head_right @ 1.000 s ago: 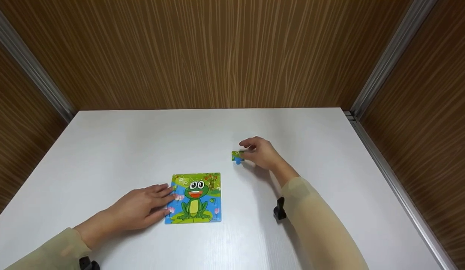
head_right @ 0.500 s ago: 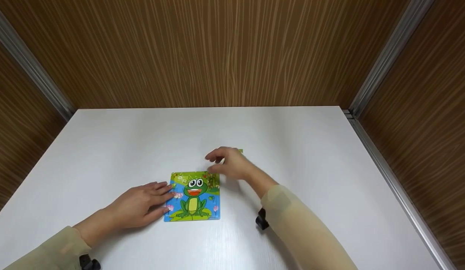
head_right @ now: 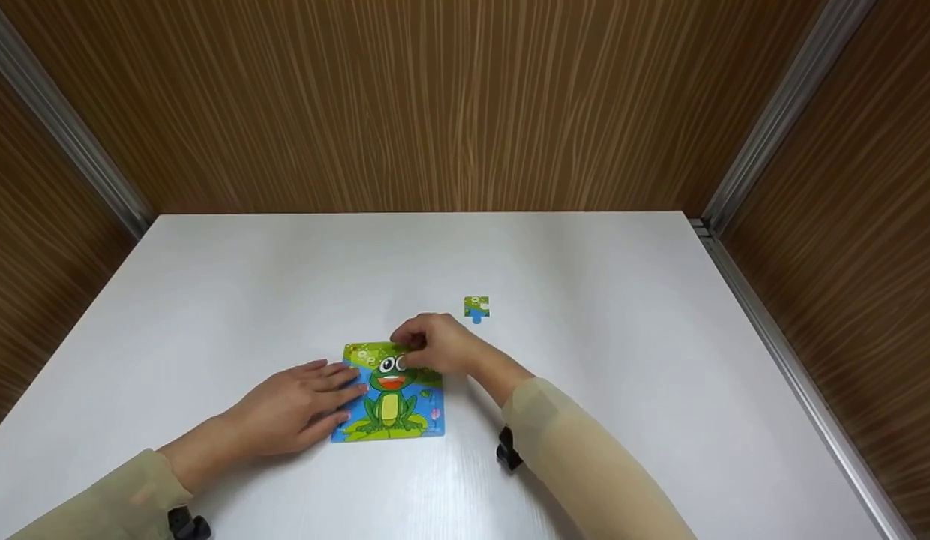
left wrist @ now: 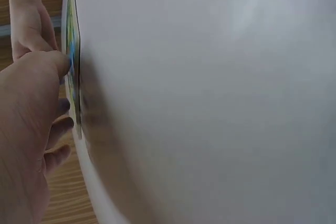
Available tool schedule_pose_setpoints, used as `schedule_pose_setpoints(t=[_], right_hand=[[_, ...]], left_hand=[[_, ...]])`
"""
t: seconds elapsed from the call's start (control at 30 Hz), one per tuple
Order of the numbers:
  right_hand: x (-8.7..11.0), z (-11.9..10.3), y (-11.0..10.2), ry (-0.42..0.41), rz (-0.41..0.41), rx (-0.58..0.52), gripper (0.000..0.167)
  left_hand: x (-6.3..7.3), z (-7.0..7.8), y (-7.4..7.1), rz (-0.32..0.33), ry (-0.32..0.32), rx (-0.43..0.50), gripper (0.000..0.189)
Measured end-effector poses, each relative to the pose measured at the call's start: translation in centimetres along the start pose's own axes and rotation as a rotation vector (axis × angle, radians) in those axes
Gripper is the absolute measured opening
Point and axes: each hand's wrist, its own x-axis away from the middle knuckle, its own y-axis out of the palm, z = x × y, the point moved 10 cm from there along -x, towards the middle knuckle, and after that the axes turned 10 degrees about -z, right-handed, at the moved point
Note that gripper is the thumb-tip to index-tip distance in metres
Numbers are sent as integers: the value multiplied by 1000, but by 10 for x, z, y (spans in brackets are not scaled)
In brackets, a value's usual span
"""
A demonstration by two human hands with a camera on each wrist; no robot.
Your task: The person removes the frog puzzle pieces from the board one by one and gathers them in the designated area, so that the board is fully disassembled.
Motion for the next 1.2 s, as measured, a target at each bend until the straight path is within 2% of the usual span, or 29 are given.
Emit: schedule_pose_setpoints(t=[0.13, 0.23, 0.43, 0.77, 0.93, 1.2], right_hand=[[-1, 2, 2, 0, -3, -3, 33], [-1, 3, 4, 2, -7, -4, 34], [-2, 2, 7, -11, -28, -4, 35], [-6, 2, 11, -6, -76, -17, 39], [-8, -3, 12, -12, -119, 13, 42], [-14, -1, 18, 41, -196, 49, 46]], left_hand=[[-7, 10, -1, 13, 44, -24, 48], [-11, 14, 3, -17, 48, -25, 50], [-13, 15, 13, -74, 42, -23, 51], [-15, 12, 14, -77, 41, 18, 51], [-16, 11, 13, -89, 33, 30, 51], [-12, 13, 10, -74, 37, 20, 51]])
